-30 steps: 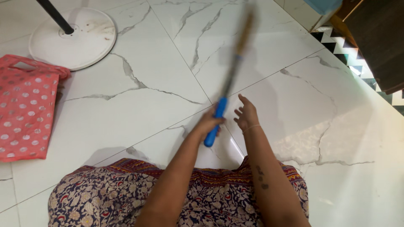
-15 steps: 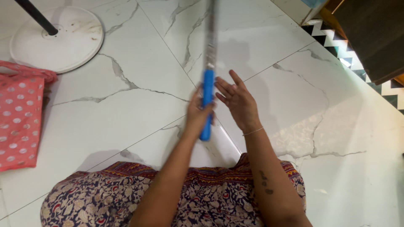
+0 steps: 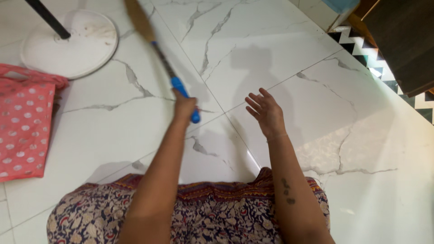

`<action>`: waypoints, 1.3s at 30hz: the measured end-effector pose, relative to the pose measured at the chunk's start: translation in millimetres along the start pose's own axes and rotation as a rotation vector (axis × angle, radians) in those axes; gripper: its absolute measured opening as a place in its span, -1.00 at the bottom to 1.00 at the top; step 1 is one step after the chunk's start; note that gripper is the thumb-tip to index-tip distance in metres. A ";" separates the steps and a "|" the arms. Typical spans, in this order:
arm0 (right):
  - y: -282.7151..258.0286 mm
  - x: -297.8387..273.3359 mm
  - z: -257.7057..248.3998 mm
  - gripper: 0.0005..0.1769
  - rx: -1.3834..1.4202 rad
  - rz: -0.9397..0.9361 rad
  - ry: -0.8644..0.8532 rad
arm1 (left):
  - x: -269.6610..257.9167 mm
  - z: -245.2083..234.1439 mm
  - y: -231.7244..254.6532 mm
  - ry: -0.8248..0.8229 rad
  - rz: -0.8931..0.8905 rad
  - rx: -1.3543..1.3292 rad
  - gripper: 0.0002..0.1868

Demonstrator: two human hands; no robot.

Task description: The person sweeps the floor with a broom, moving it across the marble tiles to gather debris.

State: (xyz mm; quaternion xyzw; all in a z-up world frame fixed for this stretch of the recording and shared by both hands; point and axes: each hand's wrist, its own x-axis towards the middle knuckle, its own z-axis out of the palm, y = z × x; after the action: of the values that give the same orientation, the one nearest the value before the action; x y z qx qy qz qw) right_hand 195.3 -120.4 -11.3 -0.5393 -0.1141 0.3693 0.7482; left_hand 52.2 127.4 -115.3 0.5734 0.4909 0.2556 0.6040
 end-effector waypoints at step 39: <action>-15.3 53.6 -80.6 -0.74 0.901 0.032 -0.326 | -145.9 -51.9 79.6 -0.135 0.018 -0.284 -0.67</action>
State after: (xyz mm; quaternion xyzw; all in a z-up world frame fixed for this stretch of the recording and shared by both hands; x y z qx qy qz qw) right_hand 285.3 -144.7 -41.5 -0.0981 -0.0500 0.4731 0.8741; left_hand -30.0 40.0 10.8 0.5024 0.4029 0.2888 0.7084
